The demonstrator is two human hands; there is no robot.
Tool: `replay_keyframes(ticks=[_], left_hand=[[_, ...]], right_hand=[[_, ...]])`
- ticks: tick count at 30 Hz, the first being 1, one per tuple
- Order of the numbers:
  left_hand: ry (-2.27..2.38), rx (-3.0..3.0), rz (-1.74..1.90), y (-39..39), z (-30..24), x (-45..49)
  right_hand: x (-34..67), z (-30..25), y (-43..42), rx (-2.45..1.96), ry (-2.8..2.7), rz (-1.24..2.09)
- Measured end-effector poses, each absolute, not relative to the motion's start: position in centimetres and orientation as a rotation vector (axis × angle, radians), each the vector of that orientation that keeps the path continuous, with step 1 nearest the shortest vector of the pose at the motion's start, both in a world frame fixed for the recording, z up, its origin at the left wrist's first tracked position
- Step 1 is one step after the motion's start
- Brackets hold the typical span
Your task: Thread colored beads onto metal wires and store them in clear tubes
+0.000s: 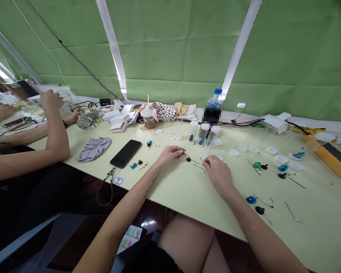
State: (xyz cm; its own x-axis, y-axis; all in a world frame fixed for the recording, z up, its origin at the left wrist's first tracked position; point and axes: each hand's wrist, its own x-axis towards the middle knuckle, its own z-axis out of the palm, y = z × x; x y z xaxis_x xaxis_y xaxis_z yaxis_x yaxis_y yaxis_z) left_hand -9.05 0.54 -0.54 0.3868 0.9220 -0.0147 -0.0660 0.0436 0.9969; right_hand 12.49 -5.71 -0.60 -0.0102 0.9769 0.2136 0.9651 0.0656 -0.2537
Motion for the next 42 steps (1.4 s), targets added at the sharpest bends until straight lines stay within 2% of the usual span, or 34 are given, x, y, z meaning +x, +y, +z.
replay_keyframes(ticks=[10, 17, 21, 28, 35, 42], left_hand=[[0.843, 0.984, 0.991, 0.9, -1.0, -9.3], [0.85, 0.914, 1.069, 0.9, -0.9, -9.2], [0.889, 1.045, 1.082, 0.7, -0.8, -9.0], [1.218, 1.586, 0.995, 0.5, -1.0, -8.4], [1.225, 1.641, 1.05, 0.6, -1.5, -8.4], [1.093, 1.645, 1.123, 0.2, -0.6, -7.8]], right_hand=[[12.2, 0.0, -5.9, -1.707, -2.234, 0.041], [12.2, 0.3, -6.0, -1.794, -2.393, 0.005], [12.2, 0.6, -6.2, -1.778, -2.445, -0.018], [11.9, 0.4, -6.5, -1.771, -2.552, -0.144], [12.4, 0.6, -6.3, -1.871, -2.386, -0.249], [12.8, -0.2, -5.4, -1.89, -2.365, -0.044]])
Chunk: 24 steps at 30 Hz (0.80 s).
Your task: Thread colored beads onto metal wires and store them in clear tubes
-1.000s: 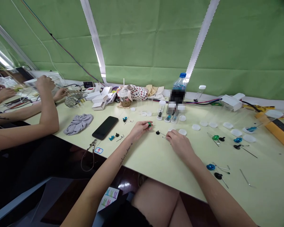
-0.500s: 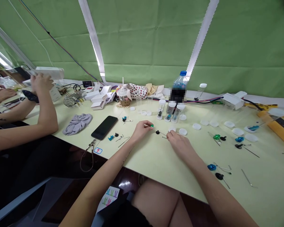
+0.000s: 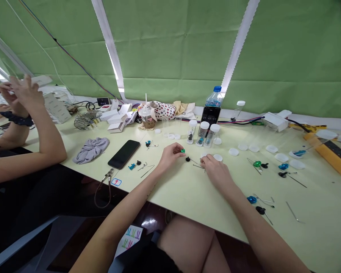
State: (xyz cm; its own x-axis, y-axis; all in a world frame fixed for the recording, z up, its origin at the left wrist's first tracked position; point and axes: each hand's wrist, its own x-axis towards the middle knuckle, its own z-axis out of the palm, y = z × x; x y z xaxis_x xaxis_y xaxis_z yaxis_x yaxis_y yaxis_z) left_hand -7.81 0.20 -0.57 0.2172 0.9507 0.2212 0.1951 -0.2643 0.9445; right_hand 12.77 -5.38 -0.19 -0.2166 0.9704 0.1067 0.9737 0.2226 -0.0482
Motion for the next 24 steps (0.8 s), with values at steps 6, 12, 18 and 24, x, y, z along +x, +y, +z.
replay_keyframes(ticks=[6, 12, 18, 24], left_hand=[[0.986, 1.622, 1.108, -0.1, -0.3, -7.4], [1.002, 1.611, 1.086, -0.3, -0.1, -7.3], [1.052, 1.71, 1.096, -0.4, 0.0, -7.2], [1.063, 1.631, 1.14, -0.1, -0.4, -7.3]], right_hand=[[12.0, 0.0, -5.7, -1.861, -2.469, -0.195], [11.5, 0.5, -5.8, -1.814, -2.498, -0.186], [10.9, 0.6, -5.4, -1.812, -2.601, -0.339], [10.7, 0.8, -5.3, -1.874, -2.631, -0.401]])
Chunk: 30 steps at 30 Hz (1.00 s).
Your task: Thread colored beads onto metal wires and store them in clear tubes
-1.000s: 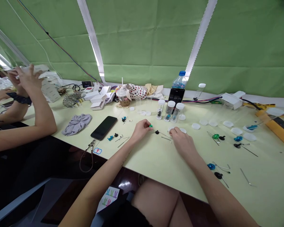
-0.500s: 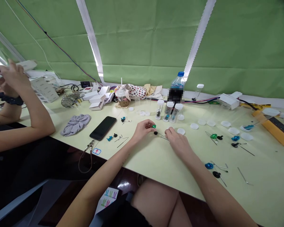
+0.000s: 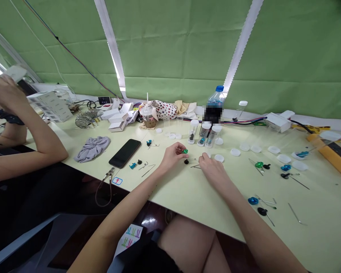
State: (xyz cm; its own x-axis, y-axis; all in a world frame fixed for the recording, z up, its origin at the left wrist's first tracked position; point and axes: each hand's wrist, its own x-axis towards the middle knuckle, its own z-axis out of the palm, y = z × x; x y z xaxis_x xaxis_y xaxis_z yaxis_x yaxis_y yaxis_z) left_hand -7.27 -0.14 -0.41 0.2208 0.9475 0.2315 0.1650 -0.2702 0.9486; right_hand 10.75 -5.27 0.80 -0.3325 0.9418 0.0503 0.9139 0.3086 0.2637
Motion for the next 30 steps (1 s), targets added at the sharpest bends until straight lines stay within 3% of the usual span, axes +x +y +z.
replay_keyframes(ticks=[13, 20, 25, 30], left_hand=[[1.078, 1.536, 1.083, 0.2, -1.1, -7.5], [0.923, 1.478, 1.084, -0.7, 0.2, -7.4], [0.489, 1.4, 0.634, -1.9, 1.9, -7.9], [0.476, 1.409, 0.359, -2.1, 1.8, -8.0]], right_hand=[[12.4, 1.4, -5.8, 1.746, 2.782, 0.137], [11.8, 1.2, -5.4, 1.559, 2.667, 0.384], [11.4, 0.4, -5.4, 1.6, 2.593, 0.492], [12.1, 0.2, -5.7, 1.78, 2.739, 0.366]])
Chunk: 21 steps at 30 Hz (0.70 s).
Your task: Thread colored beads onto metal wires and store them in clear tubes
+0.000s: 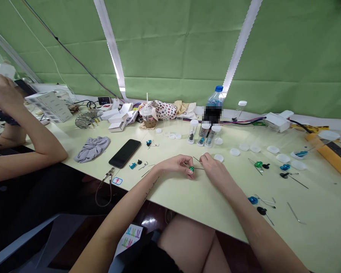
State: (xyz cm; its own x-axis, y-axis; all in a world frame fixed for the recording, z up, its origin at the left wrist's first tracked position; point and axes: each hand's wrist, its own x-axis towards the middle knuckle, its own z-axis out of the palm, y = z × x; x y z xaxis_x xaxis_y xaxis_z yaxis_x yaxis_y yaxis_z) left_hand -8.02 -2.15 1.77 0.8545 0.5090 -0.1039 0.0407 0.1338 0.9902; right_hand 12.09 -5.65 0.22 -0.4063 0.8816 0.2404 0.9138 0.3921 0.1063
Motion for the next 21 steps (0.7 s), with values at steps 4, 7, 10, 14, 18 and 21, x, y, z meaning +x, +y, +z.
replay_keyframes(ticks=[4, 7, 10, 14, 18, 21], left_hand=[[0.523, 1.439, 0.368, -1.9, 1.4, -8.0], [0.533, 1.453, 0.377, -1.9, 1.4, -8.0], [0.533, 1.453, 0.393, -2.0, 1.3, -7.8], [0.53, 1.426, 0.447, -2.0, 1.1, -7.5], [0.553, 1.44, 0.475, -1.7, 1.2, -7.8], [0.585, 1.449, 0.497, -1.3, 1.5, -8.3]], right_hand=[[12.5, 0.2, -5.3, -1.495, -2.213, 0.0], [12.6, 0.3, -5.2, -1.415, -2.065, 0.164], [12.5, 0.6, -5.3, -1.382, -1.966, 0.27], [12.4, 1.0, -5.6, -1.357, -1.921, 0.316], [12.4, 1.5, -5.8, -1.301, -1.945, 0.277], [12.6, 1.7, -5.9, -1.259, -2.012, 0.187]])
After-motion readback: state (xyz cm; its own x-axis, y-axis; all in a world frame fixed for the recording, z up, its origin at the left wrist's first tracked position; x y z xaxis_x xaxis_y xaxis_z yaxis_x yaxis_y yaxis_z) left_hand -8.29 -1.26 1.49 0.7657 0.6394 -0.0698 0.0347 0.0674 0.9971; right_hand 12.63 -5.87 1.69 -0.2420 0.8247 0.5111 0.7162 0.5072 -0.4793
